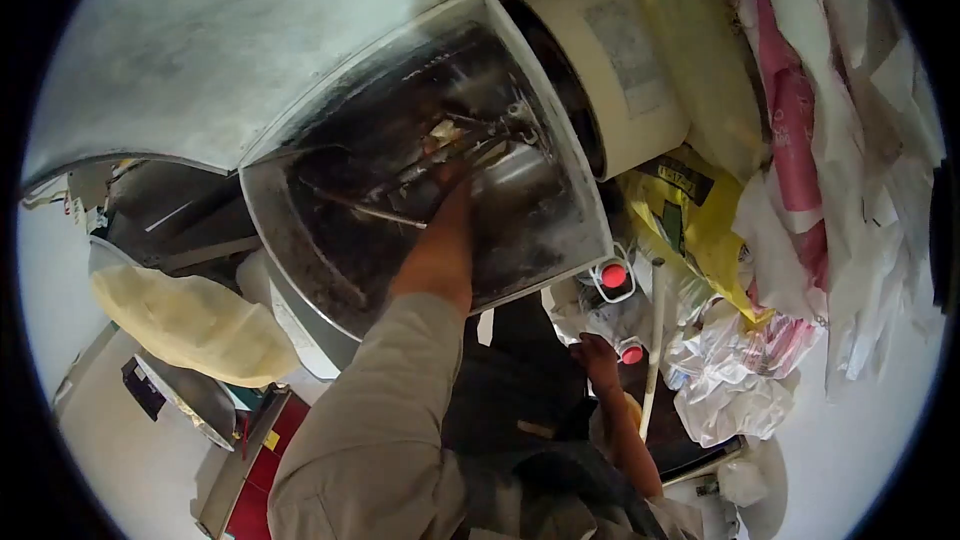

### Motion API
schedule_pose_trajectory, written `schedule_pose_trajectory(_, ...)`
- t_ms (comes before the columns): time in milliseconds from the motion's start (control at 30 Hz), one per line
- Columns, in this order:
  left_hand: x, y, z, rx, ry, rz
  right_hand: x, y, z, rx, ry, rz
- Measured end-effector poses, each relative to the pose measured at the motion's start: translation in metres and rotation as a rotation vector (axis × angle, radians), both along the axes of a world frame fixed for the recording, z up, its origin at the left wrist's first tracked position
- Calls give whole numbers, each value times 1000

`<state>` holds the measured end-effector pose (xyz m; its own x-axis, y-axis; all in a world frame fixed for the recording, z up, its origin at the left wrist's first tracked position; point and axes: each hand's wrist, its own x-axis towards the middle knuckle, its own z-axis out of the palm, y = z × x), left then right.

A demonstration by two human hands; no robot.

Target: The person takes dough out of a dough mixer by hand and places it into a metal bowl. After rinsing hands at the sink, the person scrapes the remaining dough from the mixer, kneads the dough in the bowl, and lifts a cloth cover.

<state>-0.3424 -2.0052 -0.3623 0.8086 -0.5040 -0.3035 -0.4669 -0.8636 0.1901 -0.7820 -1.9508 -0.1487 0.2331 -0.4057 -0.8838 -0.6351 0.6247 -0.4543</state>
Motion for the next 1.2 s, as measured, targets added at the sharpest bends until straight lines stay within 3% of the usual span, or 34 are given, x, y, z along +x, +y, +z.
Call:
schedule_pose_trajectory(100, -3, 5, 0, -18, -15, -71, 5, -7, 4, -312, 36, 345)
schedule_pose_trajectory(200, -6, 10, 3, -49, -18, -166, 10, -7, 3, -371, 31, 437)
schedule_pose_trajectory(267, -11, 11, 9, -75, -25, -243, 17, -10, 0, -5, 119, -16)
schedule_pose_trajectory(400, -32, 15, 5, -136, -50, -405, 19, -10, -5, 15, 83, -27)
schedule_pose_trajectory(467, -44, 10, -3, -102, -109, -393, 8, -6, -18, 5, 51, -50)
schedule_pose_trajectory(533, -42, 4, 5, 21, -140, -356, 24, -15, 4, 35, 88, -51)
schedule_pose_trajectory(600, -27, -11, 30, 162, 154, -484, 35, -26, 13, 60, 131, -52)
schedule_pose_trajectory(633, -26, -17, 44, 158, 162, -486, 35, -27, 16, 42, 102, -104)
schedule_pose_trajectory(700, -28, -18, 65, 408, 212, -611, 26, -18, 24, 25, 68, -151)
schedule_pose_trajectory(767, -36, -2, 45, 308, 202, -538, 13, -4, 12, 13, 85, -127)
schedule_pose_trajectory(833, -41, 15, -25, -60, 207, -324, 5, -2, 5, 3, 108, -108)
schedule_pose_trajectory(867, -44, 26, -64, -324, 220, -199, 6, -6, 5, -415, 78, 365)
schedule_pose_trajectory(900, -42, 19, -40, -184, 347, -292, 8, -9, 4, -835, 38, 840)
schedule_pose_trajectory(1033, -33, -3, 84, 247, 722, -528, 7, -5, 2, -767, 43, 860)
schedule_pose_trajectory(1067, -26, -8, 123, 205, 1003, -208, 10, -7, 2, -544, 28, 568)
schedule_pose_trajectory(1133, -7, -9, 189, 58, 1510, 468, 20, -8, 3, -330, -3, 307)
schedule_pose_trajectory(1200, 2, 2, 230, -25, 1641, 502, 22, -7, 6, -687, 17, 666)
